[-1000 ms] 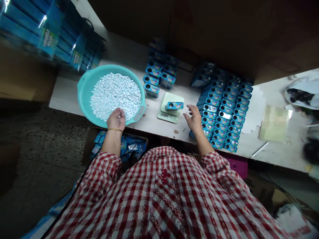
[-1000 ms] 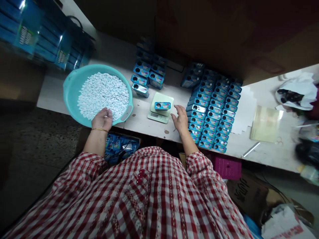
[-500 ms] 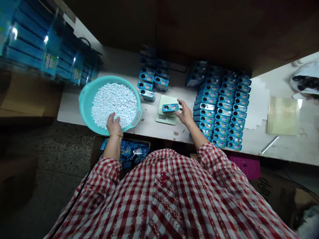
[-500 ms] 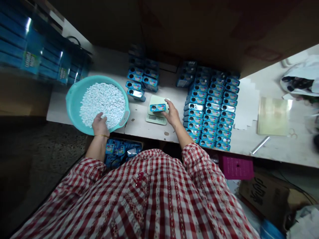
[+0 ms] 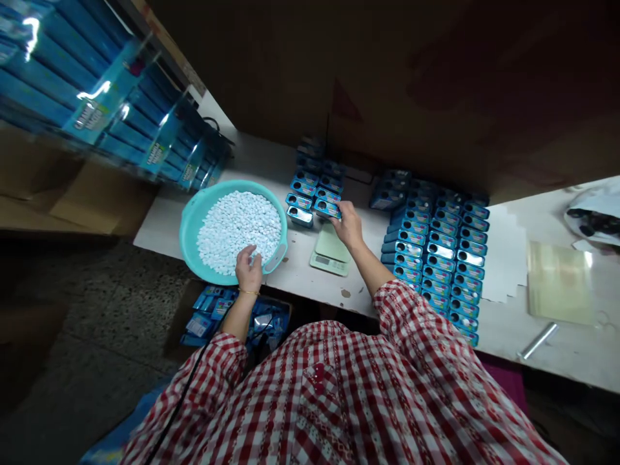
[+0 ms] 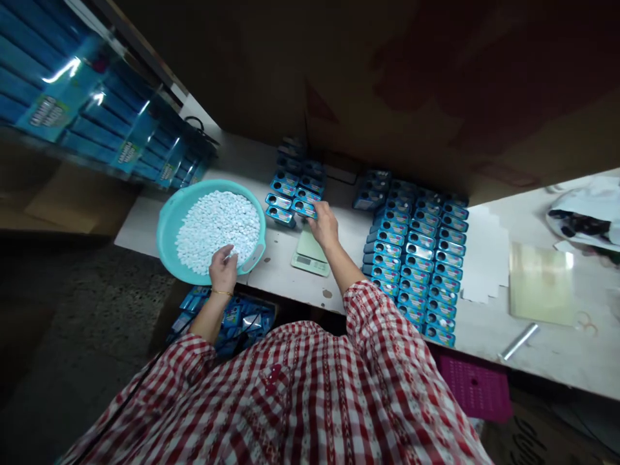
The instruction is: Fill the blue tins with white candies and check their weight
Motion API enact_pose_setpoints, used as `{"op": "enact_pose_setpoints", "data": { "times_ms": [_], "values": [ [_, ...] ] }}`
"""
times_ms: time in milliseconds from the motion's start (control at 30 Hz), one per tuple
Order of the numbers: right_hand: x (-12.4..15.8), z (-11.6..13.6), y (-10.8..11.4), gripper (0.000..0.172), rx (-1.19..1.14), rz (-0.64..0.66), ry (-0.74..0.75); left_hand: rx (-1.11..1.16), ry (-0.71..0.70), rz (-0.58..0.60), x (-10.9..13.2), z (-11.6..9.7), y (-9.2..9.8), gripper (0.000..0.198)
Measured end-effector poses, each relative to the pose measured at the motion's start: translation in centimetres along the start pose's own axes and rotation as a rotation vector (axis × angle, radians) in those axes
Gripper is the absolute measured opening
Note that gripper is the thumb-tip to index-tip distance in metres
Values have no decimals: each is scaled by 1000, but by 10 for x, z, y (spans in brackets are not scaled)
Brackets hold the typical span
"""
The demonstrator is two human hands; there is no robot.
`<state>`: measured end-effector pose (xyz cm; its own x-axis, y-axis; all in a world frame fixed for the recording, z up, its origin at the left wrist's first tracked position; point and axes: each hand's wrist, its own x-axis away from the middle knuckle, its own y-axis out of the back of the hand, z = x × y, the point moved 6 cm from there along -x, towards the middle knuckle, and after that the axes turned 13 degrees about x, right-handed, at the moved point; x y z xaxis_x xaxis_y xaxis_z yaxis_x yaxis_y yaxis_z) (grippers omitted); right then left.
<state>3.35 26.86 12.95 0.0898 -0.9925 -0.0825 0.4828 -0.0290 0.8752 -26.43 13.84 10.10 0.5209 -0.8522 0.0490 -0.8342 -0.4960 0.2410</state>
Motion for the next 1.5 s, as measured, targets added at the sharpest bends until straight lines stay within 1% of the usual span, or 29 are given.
{"op": "enact_pose_setpoints", "data": {
  "times_ms": [33,100,167,233,300,367,433,500,533,600,667,733,800,833,900,933,1000,1033,1100,1167,1200,1267,1400,1500],
  "values": [
    [-6,1,-3,42,10,6,-9,-5,-34,31,5,-6,-5,23],
    [-14,3,-9,43,32,21,-18,-10,-98,152,18,-19,-23,22],
    [-18,1,-15,44,66,48,-31,-31,-135,325,34,-28,-51,23],
    [-19,-2,-20,45,104,86,-34,-58,-161,490,48,-32,-84,25],
    [-16,-9,-21,45,120,89,-28,-74,-164,602,53,-29,-116,32],
    [-8,-23,-18,43,126,41,-54,-98,-98,642,47,-19,-142,39],
    [6,-44,-16,41,146,5,-122,-132,58,632,36,-1,-161,44],
    [24,-63,-20,40,168,59,-147,-144,208,628,31,15,-175,48],
    [34,-71,-23,39,173,102,-131,-144,253,630,32,21,-180,49],
    [53,-81,-26,36,176,158,-88,-141,291,638,45,28,-186,53],
    [66,-88,-21,35,179,150,-78,-119,322,651,69,32,-189,56],
    [68,-89,-10,36,182,113,-96,-53,382,685,96,36,-191,60],
    [53,-82,0,38,170,72,-91,39,434,713,115,38,-189,65],
    [40,-74,5,38,152,51,-67,82,449,706,118,37,-186,68],
    [8,-52,10,36,110,21,9,152,441,628,109,31,-174,70],
    [-9,-40,10,35,103,20,45,177,421,566,99,26,-165,69],
    [-38,-24,6,33,156,66,32,217,355,440,74,11,-142,63],
    [-48,-18,3,32,197,103,12,232,320,394,62,2,-131,58],
    [-60,-12,-4,31,270,172,-17,251,256,334,44,-16,-112,49],
    [-64,-9,-7,33,319,202,-18,259,212,297,35,-30,-98,42],
    [-65,-9,-8,35,336,204,-17,260,203,284,34,-34,-93,39],
    [-67,-11,-8,37,360,205,-8,253,219,266,37,-36,-89,36],
    [-76,-13,-11,33,381,240,76,254,307,255,49,-21,-91,33],
    [-82,-15,-11,30,396,248,129,278,329,269,54,-11,-94,31]
  ]
}}
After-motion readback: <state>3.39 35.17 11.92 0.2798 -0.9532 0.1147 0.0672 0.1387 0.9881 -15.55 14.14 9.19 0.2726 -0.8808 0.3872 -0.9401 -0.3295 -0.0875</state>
